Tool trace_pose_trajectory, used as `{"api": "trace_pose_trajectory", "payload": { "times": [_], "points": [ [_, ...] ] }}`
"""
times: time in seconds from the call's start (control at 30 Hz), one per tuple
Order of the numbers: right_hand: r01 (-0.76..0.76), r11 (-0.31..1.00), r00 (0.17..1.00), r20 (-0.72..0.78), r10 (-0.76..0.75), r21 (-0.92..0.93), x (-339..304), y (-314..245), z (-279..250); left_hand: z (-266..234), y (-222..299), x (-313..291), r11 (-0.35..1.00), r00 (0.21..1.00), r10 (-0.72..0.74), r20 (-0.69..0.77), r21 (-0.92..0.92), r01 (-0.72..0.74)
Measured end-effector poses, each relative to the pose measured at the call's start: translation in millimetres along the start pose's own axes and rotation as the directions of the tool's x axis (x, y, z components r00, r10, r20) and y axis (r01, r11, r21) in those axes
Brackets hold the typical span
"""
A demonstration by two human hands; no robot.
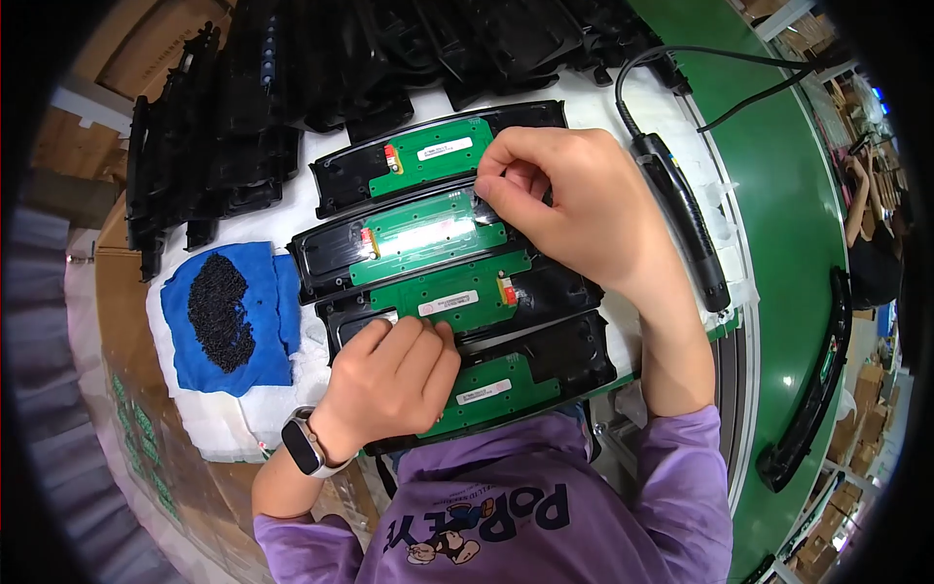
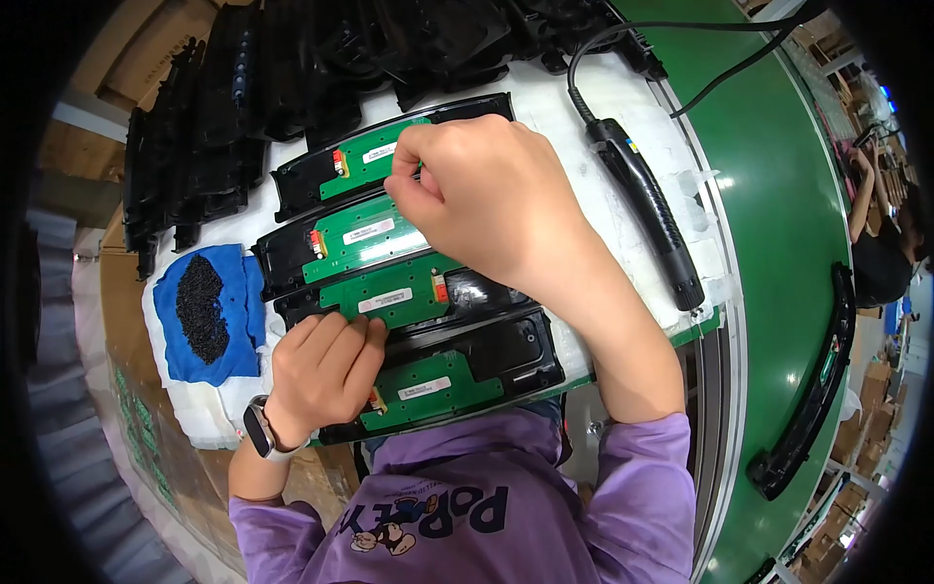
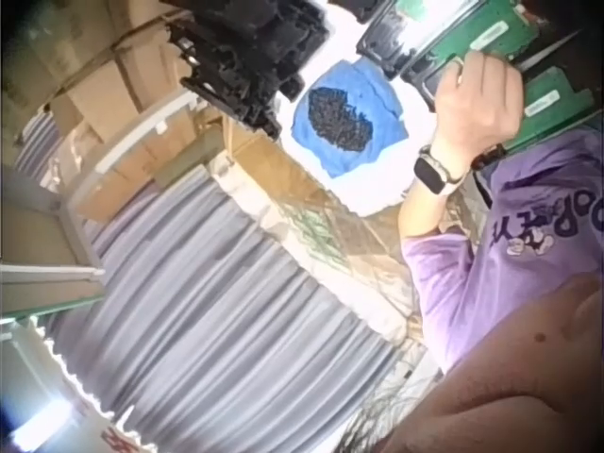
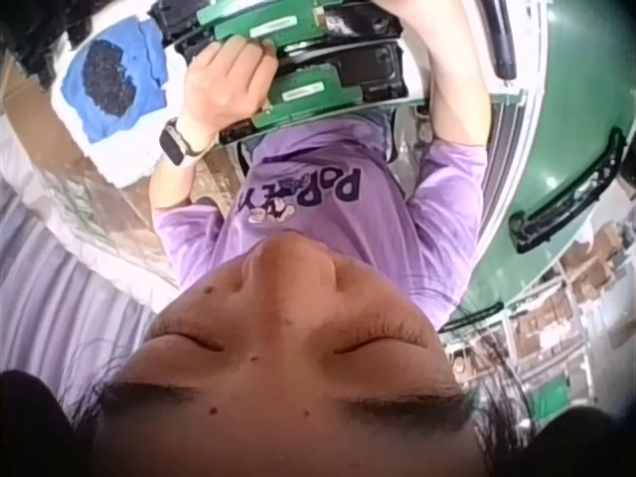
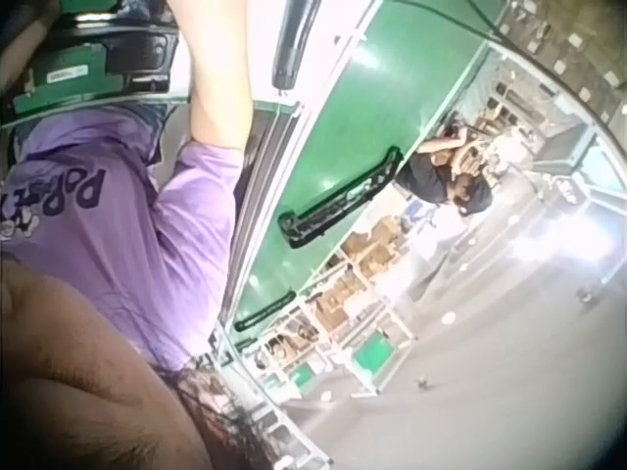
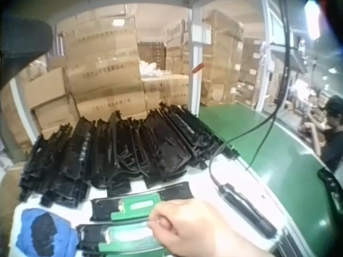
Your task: Assembling toner cartridges by installing circuit boards and using an electric screwdriver to secure them with screws.
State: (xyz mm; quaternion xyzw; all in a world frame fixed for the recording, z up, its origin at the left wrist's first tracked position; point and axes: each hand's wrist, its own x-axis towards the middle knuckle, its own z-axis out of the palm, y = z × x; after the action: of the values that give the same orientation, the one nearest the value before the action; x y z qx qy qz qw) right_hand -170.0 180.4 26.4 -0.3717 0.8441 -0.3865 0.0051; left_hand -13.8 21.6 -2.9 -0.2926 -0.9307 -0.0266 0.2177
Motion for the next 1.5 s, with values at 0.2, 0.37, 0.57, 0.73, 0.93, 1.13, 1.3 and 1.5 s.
{"api": "trace_pose_trajectory", "payload": {
  "times": [0.2, 0.37, 0.57, 0.73, 0.93, 1.13, 1.3, 1.5],
  "points": [
    [-0.004, 1.0, 1.0, -0.005, 0.004, -0.013, -1.7, -0.8, -2.7, 2.1, -8.3, -2.7, 0.961, 0.989, -0.098, 0.111, -0.248, 0.123],
    [-0.024, 0.999, 1.0, 0.0, 0.024, -0.021, -0.2, 2.8, -1.5, 3.9, -13.6, -3.2, 0.914, 0.976, -0.164, 0.14, -0.351, 0.204],
    [0.005, 0.998, 1.0, 0.009, -0.004, -0.066, 1.2, 0.4, -4.7, 1.4, -12.4, -3.9, 0.916, 0.971, -0.162, 0.174, -0.339, 0.214],
    [0.023, 1.0, 1.0, -0.013, -0.023, -0.007, -4.4, -13.6, -24.2, -1.6, -12.4, -14.0, 0.89, 0.963, -0.216, 0.162, -0.373, 0.263],
    [-0.215, 0.925, 0.967, -0.201, 0.157, -0.313, -53.3, -11.6, -60.1, -24.1, -26.9, -43.3, 0.845, 0.926, -0.374, -0.058, -0.432, 0.314],
    [-0.395, 0.519, 0.899, -0.203, 0.388, -0.758, -104.1, 38.8, -73.9, -62.8, -75.7, -119.5, 0.339, 0.398, -0.893, -0.21, 0.267, 0.902],
    [-0.429, 0.566, 0.892, -0.231, 0.389, -0.704, -110.0, 70.5, -67.7, -55.9, -86.4, -135.3, 0.353, 0.373, -0.917, -0.14, 0.147, 0.924],
    [-0.486, 0.793, 0.874, -0.188, 0.448, -0.367, -106.5, 84.0, -66.9, -47.6, -84.7, -142.0, 0.308, 0.343, -0.89, -0.301, 0.158, 0.938]
  ]
}}
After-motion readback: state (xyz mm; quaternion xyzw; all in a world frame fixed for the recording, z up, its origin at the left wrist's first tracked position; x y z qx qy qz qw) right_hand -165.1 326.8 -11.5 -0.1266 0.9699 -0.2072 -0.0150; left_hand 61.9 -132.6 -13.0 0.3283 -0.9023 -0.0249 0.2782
